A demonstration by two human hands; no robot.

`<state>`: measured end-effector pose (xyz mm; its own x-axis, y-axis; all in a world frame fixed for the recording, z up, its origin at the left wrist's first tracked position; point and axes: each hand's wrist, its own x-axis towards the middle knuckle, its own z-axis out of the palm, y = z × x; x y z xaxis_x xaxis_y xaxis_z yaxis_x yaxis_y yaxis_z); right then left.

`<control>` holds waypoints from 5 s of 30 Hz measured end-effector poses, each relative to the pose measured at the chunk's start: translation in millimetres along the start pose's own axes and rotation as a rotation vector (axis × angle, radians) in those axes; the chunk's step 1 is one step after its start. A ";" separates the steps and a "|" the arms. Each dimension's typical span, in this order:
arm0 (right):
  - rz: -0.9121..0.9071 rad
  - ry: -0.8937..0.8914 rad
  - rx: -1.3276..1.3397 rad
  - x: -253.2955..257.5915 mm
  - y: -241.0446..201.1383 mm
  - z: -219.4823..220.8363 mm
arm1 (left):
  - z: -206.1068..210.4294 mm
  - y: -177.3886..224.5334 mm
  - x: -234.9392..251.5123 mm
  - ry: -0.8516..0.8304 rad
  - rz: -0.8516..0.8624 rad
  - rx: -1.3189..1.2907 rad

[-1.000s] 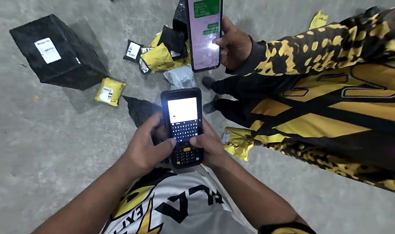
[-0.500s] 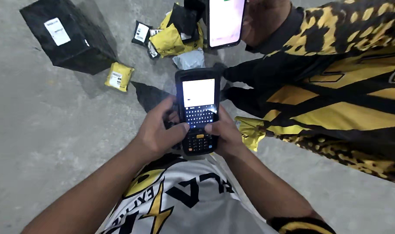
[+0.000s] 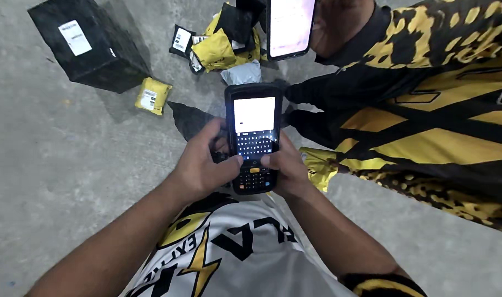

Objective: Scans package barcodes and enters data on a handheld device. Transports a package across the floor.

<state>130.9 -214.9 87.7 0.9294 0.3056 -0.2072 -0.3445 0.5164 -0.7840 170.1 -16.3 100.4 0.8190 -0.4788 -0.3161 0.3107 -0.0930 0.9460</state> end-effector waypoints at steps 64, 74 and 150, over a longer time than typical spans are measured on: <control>0.035 0.199 -0.115 -6.4 4.4 13.0 | 11.6 -5.8 -7.3 0.055 0.035 -0.059; 0.049 0.097 -0.075 -1.7 2.5 -1.8 | 5.7 -11.0 -0.8 0.012 0.076 -0.109; 0.199 -0.136 0.008 -17.0 1.0 19.0 | -3.6 -20.6 -47.9 0.054 0.086 -0.212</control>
<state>112.2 -204.4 101.5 0.8165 0.5071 -0.2761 -0.5210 0.4409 -0.7309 126.2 11.7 95.8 0.8695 -0.4295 -0.2440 0.3288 0.1345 0.9348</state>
